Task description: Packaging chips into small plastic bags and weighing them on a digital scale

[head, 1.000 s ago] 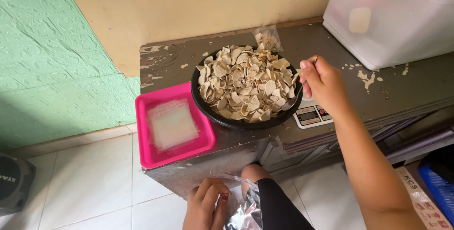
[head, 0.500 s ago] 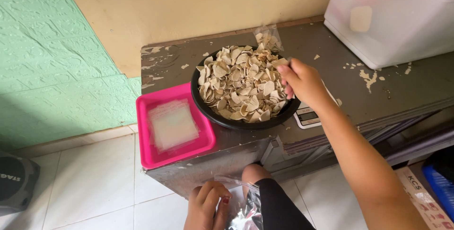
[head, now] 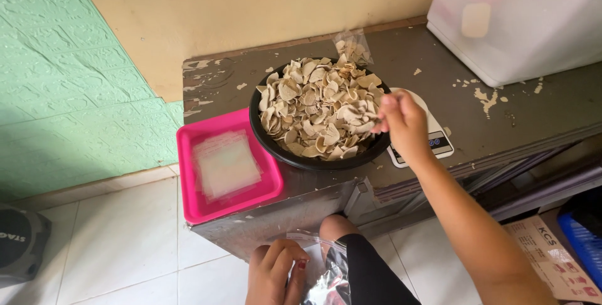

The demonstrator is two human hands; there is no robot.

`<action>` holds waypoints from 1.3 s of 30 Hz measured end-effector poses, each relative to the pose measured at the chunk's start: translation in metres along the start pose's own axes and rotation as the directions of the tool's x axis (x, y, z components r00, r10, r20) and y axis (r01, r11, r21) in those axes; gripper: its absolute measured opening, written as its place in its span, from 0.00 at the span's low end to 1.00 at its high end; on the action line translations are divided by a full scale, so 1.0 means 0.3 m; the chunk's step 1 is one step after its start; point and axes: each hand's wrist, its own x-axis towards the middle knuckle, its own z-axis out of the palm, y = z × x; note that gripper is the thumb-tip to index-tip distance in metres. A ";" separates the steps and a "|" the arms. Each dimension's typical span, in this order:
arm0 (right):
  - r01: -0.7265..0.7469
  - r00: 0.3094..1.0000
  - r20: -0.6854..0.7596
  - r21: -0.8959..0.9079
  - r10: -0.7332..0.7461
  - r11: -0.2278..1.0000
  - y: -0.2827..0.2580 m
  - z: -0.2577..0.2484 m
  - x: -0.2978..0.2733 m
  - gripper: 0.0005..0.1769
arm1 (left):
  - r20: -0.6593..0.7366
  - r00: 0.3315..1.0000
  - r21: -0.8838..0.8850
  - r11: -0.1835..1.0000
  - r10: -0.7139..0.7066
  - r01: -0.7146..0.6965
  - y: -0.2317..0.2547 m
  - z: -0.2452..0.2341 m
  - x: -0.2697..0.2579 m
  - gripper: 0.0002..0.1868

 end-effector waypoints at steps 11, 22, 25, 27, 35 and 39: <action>0.081 0.944 -0.324 0.402 0.059 0.912 0.100 0.027 -0.117 0.14 | 0.138 0.984 -0.210 0.967 -0.116 0.144 0.060 -0.065 0.093 0.09; 0.072 0.877 -0.399 0.660 0.269 0.748 0.153 0.025 -0.136 0.15 | 0.279 0.953 -0.308 0.929 -0.119 0.206 0.071 -0.061 0.256 0.10; 0.093 0.882 -0.389 0.696 0.265 0.712 0.146 0.032 -0.136 0.15 | 0.310 0.942 -0.330 0.916 -0.124 0.230 0.084 -0.041 0.282 0.10; 0.115 0.888 -0.387 0.712 0.250 0.692 0.141 0.037 -0.134 0.15 | 0.320 0.940 -0.350 0.908 -0.116 0.231 0.083 -0.025 0.297 0.09; 0.099 0.875 -0.370 0.766 0.310 0.636 0.098 0.038 -0.088 0.16 | 0.356 0.934 -0.386 0.904 -0.038 0.184 0.051 0.022 0.379 0.10; 0.129 0.893 -0.351 0.799 0.281 0.588 0.078 0.027 -0.035 0.16 | 0.389 0.921 -0.347 0.927 0.005 0.142 0.002 0.031 0.475 0.10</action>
